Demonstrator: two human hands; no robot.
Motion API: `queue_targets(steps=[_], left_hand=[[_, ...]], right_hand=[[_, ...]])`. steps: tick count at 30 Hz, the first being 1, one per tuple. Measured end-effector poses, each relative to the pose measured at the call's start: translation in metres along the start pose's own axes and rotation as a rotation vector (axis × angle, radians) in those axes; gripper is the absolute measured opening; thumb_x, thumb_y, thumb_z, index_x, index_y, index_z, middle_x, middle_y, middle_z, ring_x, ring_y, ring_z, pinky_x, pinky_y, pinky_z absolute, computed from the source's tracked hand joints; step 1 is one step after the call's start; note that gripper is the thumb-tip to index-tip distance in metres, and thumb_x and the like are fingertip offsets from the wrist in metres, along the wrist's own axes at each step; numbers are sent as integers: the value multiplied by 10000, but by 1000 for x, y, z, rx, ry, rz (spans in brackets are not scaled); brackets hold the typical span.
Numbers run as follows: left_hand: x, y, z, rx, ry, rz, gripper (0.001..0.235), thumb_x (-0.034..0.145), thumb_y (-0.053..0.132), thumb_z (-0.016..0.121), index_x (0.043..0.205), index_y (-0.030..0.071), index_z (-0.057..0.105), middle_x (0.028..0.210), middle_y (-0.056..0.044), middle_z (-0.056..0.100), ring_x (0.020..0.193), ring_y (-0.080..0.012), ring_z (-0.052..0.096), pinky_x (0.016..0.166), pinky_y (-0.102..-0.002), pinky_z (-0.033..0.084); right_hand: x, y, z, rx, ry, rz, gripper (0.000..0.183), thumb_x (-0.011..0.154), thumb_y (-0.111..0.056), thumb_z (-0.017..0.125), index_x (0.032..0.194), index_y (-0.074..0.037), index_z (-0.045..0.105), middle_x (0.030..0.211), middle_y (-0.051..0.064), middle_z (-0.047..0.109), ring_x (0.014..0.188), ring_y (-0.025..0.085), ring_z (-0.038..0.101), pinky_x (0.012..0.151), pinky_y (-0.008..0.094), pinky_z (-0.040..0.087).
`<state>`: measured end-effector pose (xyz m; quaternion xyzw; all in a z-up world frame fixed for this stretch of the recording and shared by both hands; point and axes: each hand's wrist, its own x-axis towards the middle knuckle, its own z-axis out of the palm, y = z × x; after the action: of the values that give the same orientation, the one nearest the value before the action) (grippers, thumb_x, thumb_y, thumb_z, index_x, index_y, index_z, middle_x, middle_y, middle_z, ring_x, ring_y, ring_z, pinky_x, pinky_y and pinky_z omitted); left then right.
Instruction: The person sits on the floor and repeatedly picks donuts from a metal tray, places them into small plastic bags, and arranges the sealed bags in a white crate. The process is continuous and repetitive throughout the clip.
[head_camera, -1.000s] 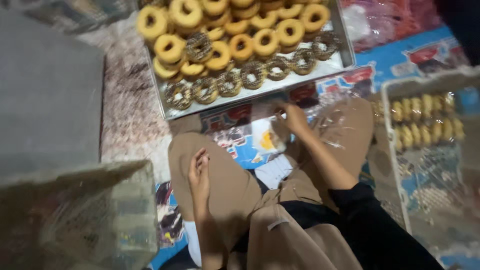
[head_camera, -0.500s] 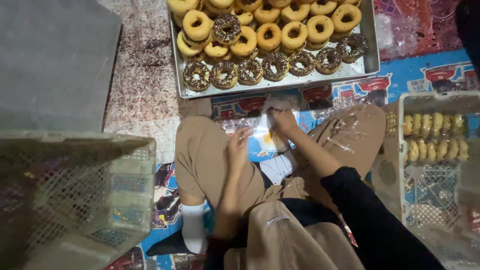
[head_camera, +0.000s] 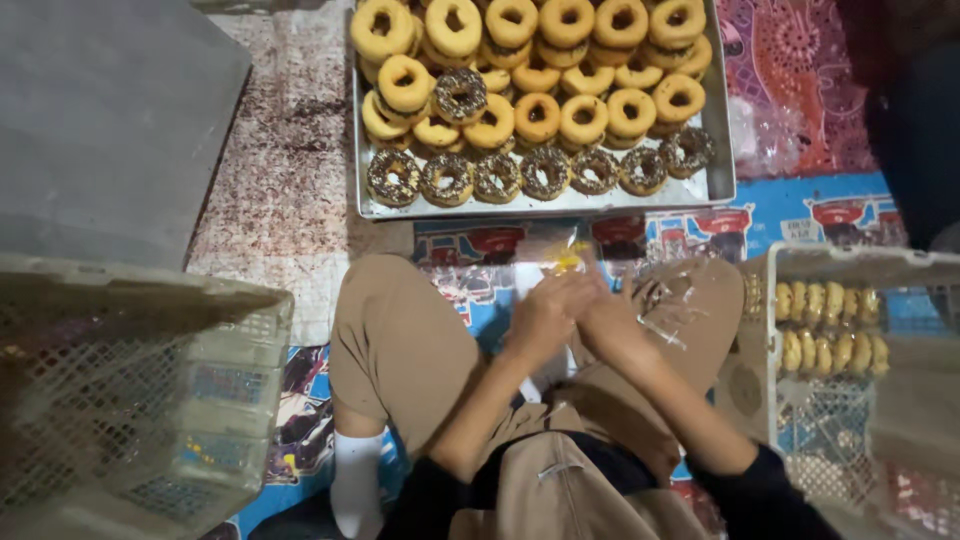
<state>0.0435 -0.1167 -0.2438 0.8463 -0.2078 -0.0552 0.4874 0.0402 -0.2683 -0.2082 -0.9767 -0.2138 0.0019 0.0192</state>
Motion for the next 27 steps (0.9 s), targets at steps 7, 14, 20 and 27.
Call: queue_targets(steps=[7,14,20,27], left_hand=[[14,15,-100,-1374,732,14,663,975,543,646,1411,87,442,1312,-38,486,1229,-252,503,1016,-443,438],[-4,-90,-197,-1984,1144,170,248,1059,306,640,1210,114,603,1094,-130,660,1020,-244,644,938,-385,558],[-1,-85,-191,-2151,1122,10,368,988,365,591,1307,185,625,1232,-205,629,1163,-348,613,1024,-570,504],[23,-69,-161,-2643,1011,7,464,1030,392,537,1417,137,514,1283,-290,521,1218,-431,526,1058,-588,449]], right_hand=[[75,-77,-62,591,35,-267,701,878,-300,676,1461,3,433,1558,293,341,1497,510,258,1245,591,112],[266,-35,-27,218,573,204,874,766,-595,849,1339,-44,486,1091,207,606,982,388,601,816,531,493],[272,-36,-40,671,668,109,815,925,-185,852,1595,-108,395,1400,188,547,1246,320,604,991,442,573],[73,-97,-103,1274,618,126,1079,735,-121,897,1609,-104,264,1294,108,668,1060,145,664,798,256,504]])
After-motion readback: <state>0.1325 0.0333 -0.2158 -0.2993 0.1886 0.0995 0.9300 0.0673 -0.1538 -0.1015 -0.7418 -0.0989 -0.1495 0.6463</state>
